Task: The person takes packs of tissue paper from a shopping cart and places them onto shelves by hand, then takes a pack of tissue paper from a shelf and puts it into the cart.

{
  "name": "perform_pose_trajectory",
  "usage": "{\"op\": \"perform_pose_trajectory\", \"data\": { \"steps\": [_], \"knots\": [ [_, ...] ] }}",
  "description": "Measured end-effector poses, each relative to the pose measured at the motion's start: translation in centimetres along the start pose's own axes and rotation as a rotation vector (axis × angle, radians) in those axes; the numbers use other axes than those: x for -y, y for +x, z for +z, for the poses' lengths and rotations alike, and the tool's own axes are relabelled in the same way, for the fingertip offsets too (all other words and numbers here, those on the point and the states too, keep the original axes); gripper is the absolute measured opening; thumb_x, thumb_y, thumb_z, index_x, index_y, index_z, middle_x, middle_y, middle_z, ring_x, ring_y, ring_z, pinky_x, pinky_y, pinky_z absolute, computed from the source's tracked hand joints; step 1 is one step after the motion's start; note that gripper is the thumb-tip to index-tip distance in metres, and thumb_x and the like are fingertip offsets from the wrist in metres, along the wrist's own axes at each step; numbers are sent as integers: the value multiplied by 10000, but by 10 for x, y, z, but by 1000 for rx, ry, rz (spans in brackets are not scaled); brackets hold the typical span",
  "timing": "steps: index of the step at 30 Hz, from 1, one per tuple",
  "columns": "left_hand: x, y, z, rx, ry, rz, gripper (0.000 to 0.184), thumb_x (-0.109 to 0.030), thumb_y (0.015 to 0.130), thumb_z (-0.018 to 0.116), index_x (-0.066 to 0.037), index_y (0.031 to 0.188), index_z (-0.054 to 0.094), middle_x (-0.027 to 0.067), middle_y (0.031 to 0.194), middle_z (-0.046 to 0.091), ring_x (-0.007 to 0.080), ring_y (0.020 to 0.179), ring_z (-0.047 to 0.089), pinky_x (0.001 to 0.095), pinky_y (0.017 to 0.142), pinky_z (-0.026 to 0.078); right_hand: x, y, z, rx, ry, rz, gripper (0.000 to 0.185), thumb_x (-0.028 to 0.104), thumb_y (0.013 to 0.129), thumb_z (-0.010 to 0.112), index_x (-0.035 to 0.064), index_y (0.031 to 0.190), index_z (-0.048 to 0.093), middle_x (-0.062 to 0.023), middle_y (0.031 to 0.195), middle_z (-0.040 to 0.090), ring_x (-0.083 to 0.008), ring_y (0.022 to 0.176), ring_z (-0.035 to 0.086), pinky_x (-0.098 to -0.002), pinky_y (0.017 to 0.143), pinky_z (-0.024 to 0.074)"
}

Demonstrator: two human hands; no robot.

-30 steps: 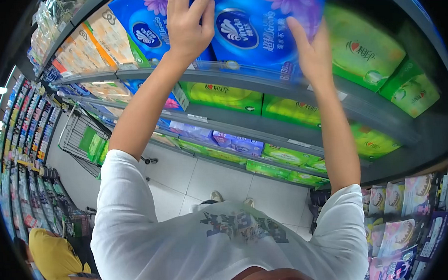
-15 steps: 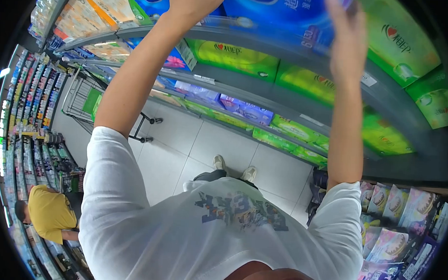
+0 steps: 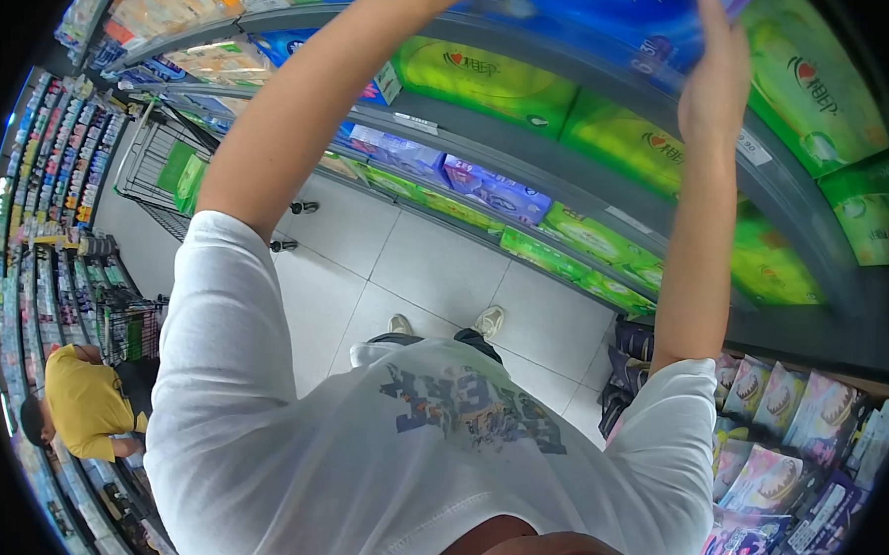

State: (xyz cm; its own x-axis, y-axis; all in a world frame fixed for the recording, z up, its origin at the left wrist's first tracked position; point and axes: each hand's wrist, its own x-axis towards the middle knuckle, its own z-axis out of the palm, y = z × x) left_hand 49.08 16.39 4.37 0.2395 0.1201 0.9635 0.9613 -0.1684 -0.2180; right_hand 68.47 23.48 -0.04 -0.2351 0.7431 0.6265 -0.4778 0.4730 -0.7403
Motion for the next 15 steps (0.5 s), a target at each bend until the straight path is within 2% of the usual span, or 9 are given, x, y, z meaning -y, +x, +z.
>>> {"op": "perform_pose_trajectory", "data": {
  "steps": [3,4,6,7,8,10,12,14,15],
  "knots": [
    [-7,-27,-17,75,-92,-119,559,-35,694,613,-50,1250,552,307,1437,306,461,1318,324,479,1091,281,3,-9,3,-147,-251,-85,612,204,856,699,-81,1320,418,-175,1304,497,-221,1192,489,-325,1013,366],
    [-12,-38,-27,116,-115,-136,540,-22,694,609,-41,1231,556,316,1429,309,464,1313,332,483,1088,287,5,-15,10,-136,-243,-92,612,204,856,699,-81,1320,418,-175,1304,497,-221,1192,489,-325,1013,366],
    [-18,-64,-52,207,-181,-197,543,-33,698,615,-46,1237,552,305,1441,298,455,1327,322,483,1093,280,11,-36,26,-232,-383,-429,444,170,848,696,-39,1199,521,-154,1178,581,-212,1047,567,-351,927,439],
    [-20,-80,-66,257,-211,-227,545,-45,699,624,-50,1239,550,299,1448,290,453,1335,311,484,1094,280,16,-49,40,-222,-375,-434,444,170,848,696,-39,1199,521,-154,1178,581,-212,1047,567,-351,927,439],
    [-20,-99,-80,250,-201,-229,545,-45,699,624,-50,1239,550,299,1448,290,453,1335,311,484,1094,280,22,-64,56,-120,-297,-389,338,120,860,673,-33,1138,560,-127,1116,611,-182,988,582,-326,881,456],
    [-18,-142,-113,353,-165,-327,391,-57,774,675,-63,1162,621,177,1295,534,340,1171,532,379,978,430,24,-93,84,97,-214,-252,181,61,874,643,-24,1033,621,-82,1002,655,-138,895,598,-276,811,473],
    [-14,-195,-160,492,-236,-540,384,-53,747,655,-67,1129,630,189,1304,516,362,1184,514,411,985,433,6,-133,113,290,-183,-38,123,77,876,650,-5,968,657,-49,924,675,-108,838,596,-247,780,469],
    [-9,-269,-217,644,-178,-696,308,-94,762,640,-55,1067,626,199,1269,516,375,1121,539,421,900,482,-35,-184,140,459,-220,236,179,144,885,659,16,1010,654,-35,923,677,-87,841,590,-259,775,473],
    [-8,-320,-253,852,-151,-867,338,-142,770,640,-58,1096,617,210,1238,537,376,1112,538,419,886,485,-61,-214,150,559,-193,367,208,165,884,664,28,1039,647,-33,920,679,-96,853,600,-271,766,480]
  ]
}}
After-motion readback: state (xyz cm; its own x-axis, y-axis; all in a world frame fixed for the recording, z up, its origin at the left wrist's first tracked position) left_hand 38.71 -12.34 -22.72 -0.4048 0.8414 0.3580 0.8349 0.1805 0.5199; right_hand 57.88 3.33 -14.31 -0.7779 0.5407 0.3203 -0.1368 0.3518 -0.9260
